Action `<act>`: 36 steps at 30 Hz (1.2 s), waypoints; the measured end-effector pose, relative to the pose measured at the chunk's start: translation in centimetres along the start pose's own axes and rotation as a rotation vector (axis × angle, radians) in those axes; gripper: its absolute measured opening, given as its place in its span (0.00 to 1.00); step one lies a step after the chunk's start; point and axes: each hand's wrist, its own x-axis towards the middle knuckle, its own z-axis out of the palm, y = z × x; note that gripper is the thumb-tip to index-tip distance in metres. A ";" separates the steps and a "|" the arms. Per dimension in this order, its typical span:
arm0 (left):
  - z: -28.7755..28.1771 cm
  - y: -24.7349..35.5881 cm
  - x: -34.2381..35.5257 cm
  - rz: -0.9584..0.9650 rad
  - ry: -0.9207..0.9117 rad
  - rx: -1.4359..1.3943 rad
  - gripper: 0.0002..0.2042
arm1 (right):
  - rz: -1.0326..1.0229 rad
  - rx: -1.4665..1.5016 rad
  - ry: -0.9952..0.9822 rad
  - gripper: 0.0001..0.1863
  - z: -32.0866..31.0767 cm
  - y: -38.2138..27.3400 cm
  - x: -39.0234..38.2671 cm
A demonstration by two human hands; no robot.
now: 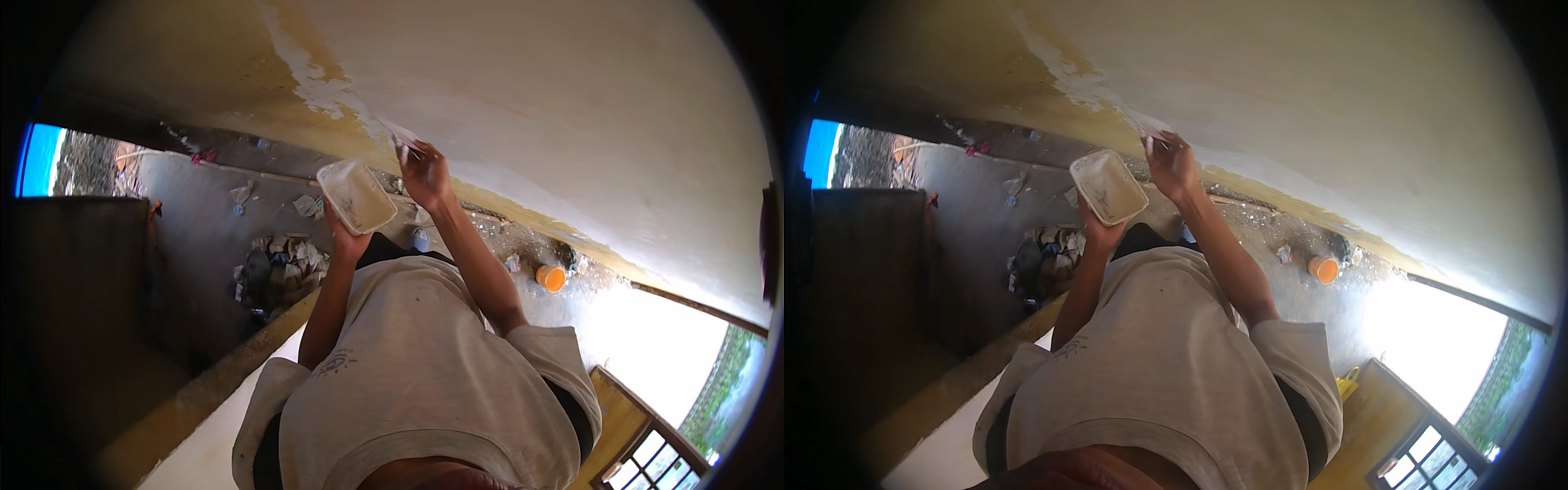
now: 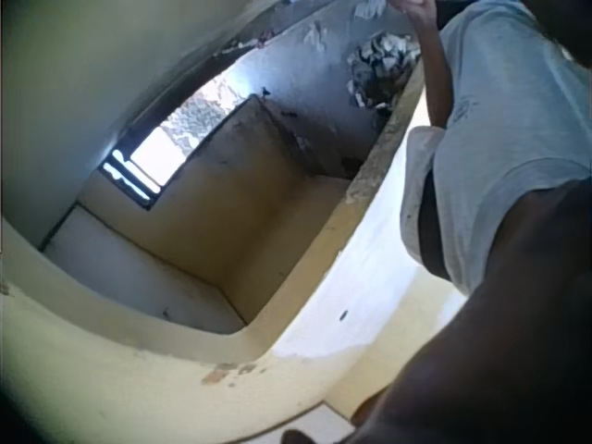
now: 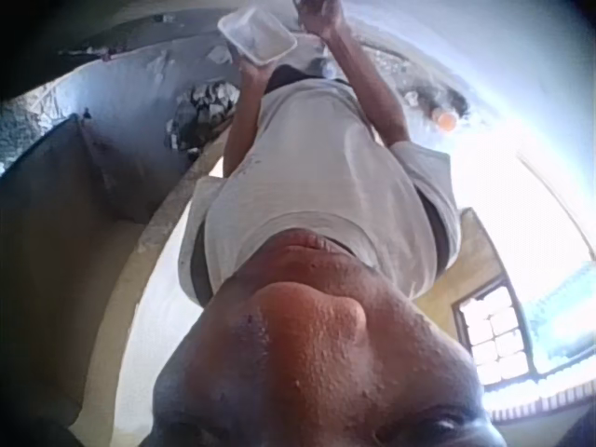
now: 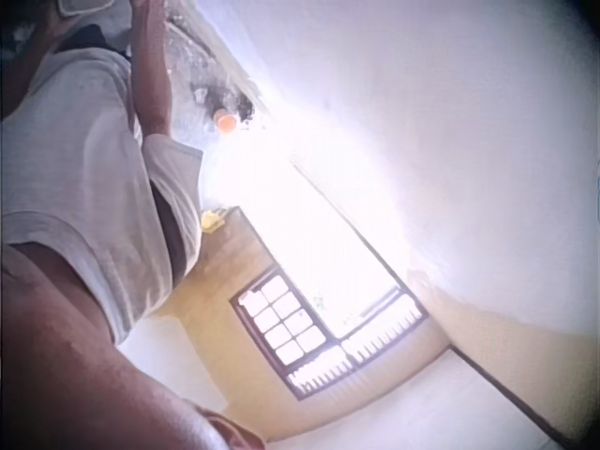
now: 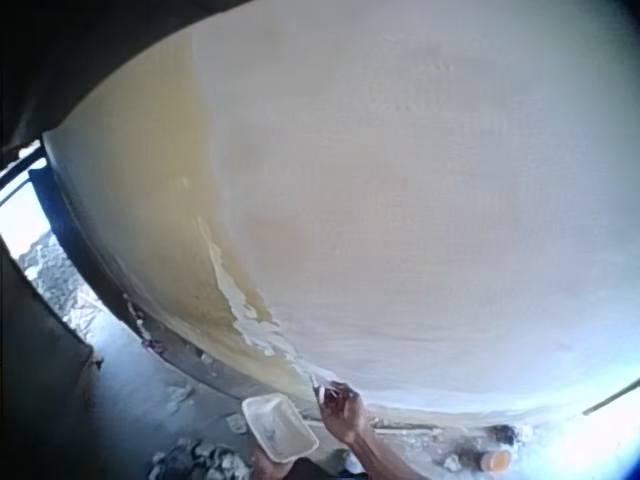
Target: The person patches a damaged wall by dipping a putty knife into a container of white compound and spreading it over the surface of the wall.
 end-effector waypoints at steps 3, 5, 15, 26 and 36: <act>0.3 -0.2 -0.7 0.040 0.042 -0.008 0.32 | 0.030 0.026 -0.059 0.08 1.0 0.0 4.9; 1.2 -0.5 -1.7 0.124 0.039 0.112 0.32 | -0.009 0.037 -0.106 0.08 2.0 -1.3 7.2; -0.1 1.8 -0.7 0.128 0.041 0.046 0.33 | 0.023 0.327 -0.347 0.19 9.3 -5.2 -0.3; -2.4 8.1 2.1 -0.046 -0.043 -0.003 0.34 | -0.170 -0.226 0.067 0.09 -4.5 3.4 2.9; -2.8 12.7 4.5 -0.066 -0.046 -0.022 0.35 | -0.283 -0.188 -0.127 0.08 11.2 0.7 2.9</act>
